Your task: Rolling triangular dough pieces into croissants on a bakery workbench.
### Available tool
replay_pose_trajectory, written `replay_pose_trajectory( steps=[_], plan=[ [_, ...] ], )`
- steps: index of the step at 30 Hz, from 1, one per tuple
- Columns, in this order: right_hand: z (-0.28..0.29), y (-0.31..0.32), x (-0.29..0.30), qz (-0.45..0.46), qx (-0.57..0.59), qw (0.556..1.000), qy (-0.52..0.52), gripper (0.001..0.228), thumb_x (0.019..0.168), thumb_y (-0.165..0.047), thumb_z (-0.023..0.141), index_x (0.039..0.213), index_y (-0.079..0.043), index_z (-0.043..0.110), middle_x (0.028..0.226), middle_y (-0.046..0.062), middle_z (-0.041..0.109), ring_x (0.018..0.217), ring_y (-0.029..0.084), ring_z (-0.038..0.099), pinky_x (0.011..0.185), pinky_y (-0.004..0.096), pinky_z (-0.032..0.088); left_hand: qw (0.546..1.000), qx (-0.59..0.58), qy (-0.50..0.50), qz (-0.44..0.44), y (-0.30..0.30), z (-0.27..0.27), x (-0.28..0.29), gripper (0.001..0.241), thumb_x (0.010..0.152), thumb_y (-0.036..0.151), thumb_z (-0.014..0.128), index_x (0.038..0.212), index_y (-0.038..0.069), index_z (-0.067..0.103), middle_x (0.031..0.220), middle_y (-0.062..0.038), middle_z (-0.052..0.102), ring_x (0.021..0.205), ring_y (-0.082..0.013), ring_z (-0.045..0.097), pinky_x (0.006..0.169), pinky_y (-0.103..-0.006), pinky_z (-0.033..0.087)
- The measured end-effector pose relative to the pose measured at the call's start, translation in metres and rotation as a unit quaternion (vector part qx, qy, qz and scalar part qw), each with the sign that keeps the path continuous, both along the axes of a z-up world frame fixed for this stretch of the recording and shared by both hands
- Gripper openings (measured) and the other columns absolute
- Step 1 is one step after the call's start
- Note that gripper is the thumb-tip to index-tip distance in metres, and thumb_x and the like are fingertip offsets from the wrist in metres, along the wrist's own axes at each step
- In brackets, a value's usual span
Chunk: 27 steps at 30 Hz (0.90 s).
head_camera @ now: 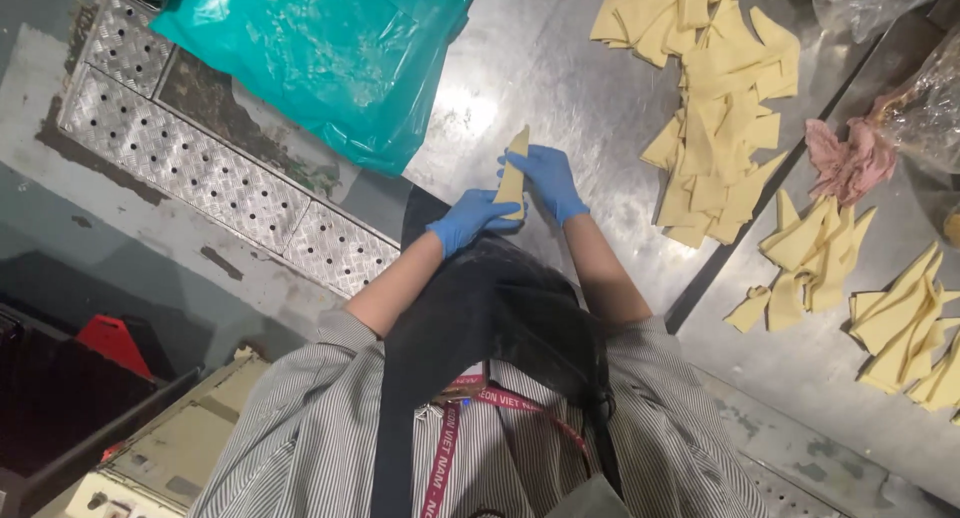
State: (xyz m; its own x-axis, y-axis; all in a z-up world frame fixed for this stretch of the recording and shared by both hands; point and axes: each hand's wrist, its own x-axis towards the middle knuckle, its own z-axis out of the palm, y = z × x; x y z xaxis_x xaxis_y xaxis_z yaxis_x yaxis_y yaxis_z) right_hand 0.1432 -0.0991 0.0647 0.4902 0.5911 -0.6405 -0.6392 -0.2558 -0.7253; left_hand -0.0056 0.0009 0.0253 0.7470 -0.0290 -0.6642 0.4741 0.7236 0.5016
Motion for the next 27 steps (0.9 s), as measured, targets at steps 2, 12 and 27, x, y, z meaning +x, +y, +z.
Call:
replay_pose_trajectory(
  steps=[2,12,27],
  plan=[
    [-0.011,0.005,0.012,0.005,-0.002,1.000,-0.007,0.040,0.092,-0.015,0.072,0.120,0.013,0.065,0.109,0.021,0.076,0.090,0.027,0.076,0.079,0.040,0.065,1.000,-0.003,0.005,-0.005,-0.003,-0.018,-0.001,0.039,0.090,0.010,0.074,0.119,-0.014,0.066,0.108,-0.017,0.074,0.094,-0.0241,0.075,0.085,-0.0327,0.064],
    [-0.052,0.025,0.061,-0.009,0.055,0.998,-0.023,0.032,0.093,-0.013,0.072,0.117,0.007,0.064,0.100,0.020,0.074,0.084,0.026,0.076,0.075,0.043,0.068,0.997,-0.007,0.057,-0.054,-0.017,-0.035,-0.006,0.043,0.091,0.017,0.074,0.123,-0.010,0.065,0.105,-0.018,0.075,0.085,-0.0249,0.077,0.074,-0.0324,0.065],
    [-0.082,0.059,0.092,0.050,-0.017,0.961,-0.270,0.018,0.100,-0.018,0.070,0.107,-0.002,0.071,0.090,0.013,0.073,0.076,0.023,0.073,0.069,0.036,0.061,0.979,0.107,0.123,-0.125,-0.026,-0.085,0.008,0.049,0.086,0.038,0.078,0.108,-0.006,0.076,0.098,-0.009,0.082,0.065,-0.0154,0.070,0.056,-0.0259,0.058]
  ],
)
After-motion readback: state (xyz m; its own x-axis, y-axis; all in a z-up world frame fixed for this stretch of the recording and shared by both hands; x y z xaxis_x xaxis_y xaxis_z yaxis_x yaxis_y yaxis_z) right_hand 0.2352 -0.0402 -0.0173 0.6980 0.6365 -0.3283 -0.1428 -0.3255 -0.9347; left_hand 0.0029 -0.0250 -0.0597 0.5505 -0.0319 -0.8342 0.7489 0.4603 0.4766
